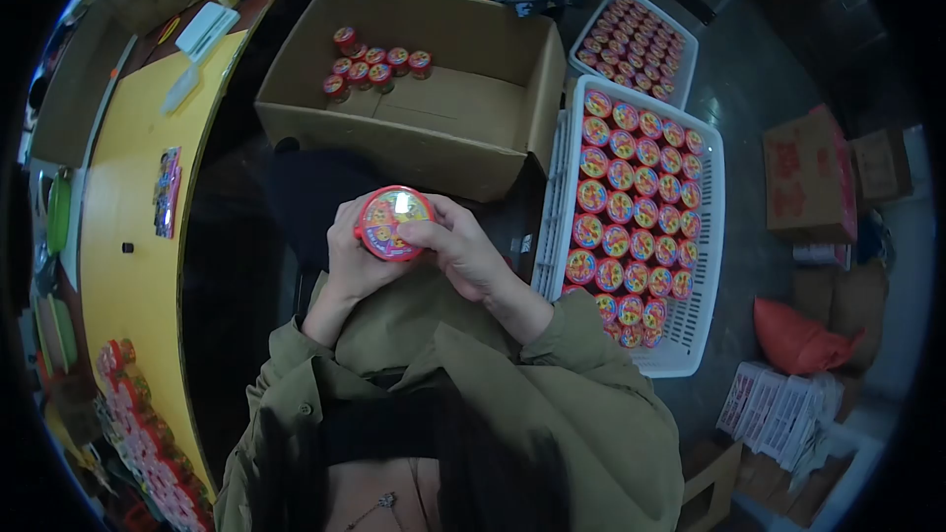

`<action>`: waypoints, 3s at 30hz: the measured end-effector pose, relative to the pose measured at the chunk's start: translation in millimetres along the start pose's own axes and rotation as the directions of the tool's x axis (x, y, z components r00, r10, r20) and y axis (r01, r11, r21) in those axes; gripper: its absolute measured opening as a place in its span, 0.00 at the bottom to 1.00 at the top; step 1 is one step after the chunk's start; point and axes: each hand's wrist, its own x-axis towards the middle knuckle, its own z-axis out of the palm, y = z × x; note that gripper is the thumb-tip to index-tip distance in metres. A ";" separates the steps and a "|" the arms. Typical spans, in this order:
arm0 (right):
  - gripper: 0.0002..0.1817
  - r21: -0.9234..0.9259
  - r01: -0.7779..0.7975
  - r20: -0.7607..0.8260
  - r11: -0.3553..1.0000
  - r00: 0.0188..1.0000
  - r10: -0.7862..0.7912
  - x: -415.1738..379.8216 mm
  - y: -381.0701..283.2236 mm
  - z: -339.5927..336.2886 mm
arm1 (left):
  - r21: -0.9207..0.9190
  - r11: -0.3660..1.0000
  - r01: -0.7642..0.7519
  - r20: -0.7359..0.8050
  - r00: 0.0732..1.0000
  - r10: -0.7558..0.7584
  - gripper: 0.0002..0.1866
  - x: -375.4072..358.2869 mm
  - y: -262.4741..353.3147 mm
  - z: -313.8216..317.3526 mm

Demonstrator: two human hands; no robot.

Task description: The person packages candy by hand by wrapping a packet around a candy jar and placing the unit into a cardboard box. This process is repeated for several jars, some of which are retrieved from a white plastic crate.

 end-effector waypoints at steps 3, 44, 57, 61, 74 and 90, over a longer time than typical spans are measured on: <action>0.28 0.060 0.048 0.040 0.997 0.998 -0.050 -3.3 5.5 -9.1 | -0.008 0.998 0.057 0.096 0.994 -0.056 0.41 -2.5 -1.0 5.7; 0.26 -0.750 -0.569 -0.383 0.338 -0.043 -0.923 -163.3 -42.3 -298.8 | 0.209 0.522 0.827 -0.211 0.559 -0.802 0.14 -3.0 -271.5 -349.2; 0.31 -0.946 0.033 -0.074 0.322 0.946 -0.316 495.8 25.8 -137.2 | -0.045 0.765 0.643 -0.568 0.613 -0.549 0.06 -58.9 -316.2 -353.2; 0.42 -0.971 -0.051 -0.153 0.235 0.885 -0.440 605.4 65.2 -125.4 | -0.472 0.724 0.503 -0.553 0.470 -0.687 0.11 -93.0 -313.8 -376.4; 0.45 -0.934 0.009 -0.202 0.357 0.811 -0.549 664.4 75.1 -122.5 | 0.022 0.665 0.746 -0.696 0.489 -0.526 0.12 -75.5 -305.4 -367.2; 0.38 -0.079 0.211 0.263 0.974 0.947 -0.184 310.2 -40.2 -8.6 | -0.145 0.916 0.375 -0.856 0.416 -0.306 0.07 2.0 -214.3 -314.3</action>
